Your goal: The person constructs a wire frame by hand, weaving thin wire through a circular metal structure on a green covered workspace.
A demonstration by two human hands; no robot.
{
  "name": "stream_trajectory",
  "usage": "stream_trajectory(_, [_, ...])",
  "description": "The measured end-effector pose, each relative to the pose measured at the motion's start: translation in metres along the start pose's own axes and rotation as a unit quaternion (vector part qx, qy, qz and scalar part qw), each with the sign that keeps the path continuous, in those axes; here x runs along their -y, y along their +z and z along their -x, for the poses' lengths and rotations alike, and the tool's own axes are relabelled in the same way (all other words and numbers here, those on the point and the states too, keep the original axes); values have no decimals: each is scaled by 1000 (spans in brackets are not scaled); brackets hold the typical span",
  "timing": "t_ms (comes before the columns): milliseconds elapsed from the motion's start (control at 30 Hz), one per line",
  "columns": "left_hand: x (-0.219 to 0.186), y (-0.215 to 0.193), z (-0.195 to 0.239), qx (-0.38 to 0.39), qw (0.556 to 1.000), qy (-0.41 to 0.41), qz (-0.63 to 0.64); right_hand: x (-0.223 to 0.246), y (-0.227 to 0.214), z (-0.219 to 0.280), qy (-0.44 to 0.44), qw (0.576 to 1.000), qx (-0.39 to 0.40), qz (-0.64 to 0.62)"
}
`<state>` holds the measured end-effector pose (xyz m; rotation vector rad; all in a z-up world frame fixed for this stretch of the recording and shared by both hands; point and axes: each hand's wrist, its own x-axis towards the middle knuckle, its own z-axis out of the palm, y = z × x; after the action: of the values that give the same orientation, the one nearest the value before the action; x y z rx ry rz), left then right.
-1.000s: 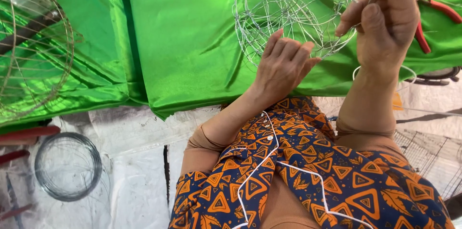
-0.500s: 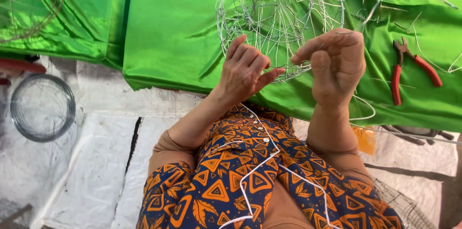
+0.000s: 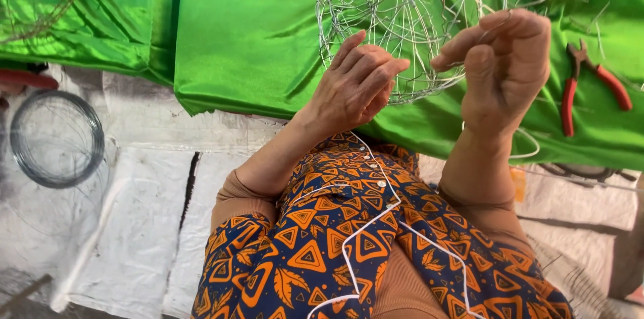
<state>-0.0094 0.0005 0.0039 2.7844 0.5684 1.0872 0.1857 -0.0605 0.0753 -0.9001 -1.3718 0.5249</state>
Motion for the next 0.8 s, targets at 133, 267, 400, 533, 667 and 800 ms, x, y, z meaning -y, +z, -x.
stream_trajectory(133, [4,-13,-4,9,999,7,46,6,5,2,15,999,-29,30])
stream_trajectory(267, [4,-26,-13,12,999,21,43,14,13,3,14,996,-52,75])
stream_trajectory(400, [6,-15,-14,-17,999,42,15,15,12,3,-2,995,-39,96])
stream_trajectory(533, [5,-15,-18,-15,999,16,24,22,17,-2,31,993,-54,100])
stream_trajectory(667, [2,-12,-22,-12,1000,-4,-12,22,20,-6,26,993,-50,103])
stream_trajectory(800, [0,-8,-24,-12,1000,-19,-16,21,20,-6,45,994,-61,82])
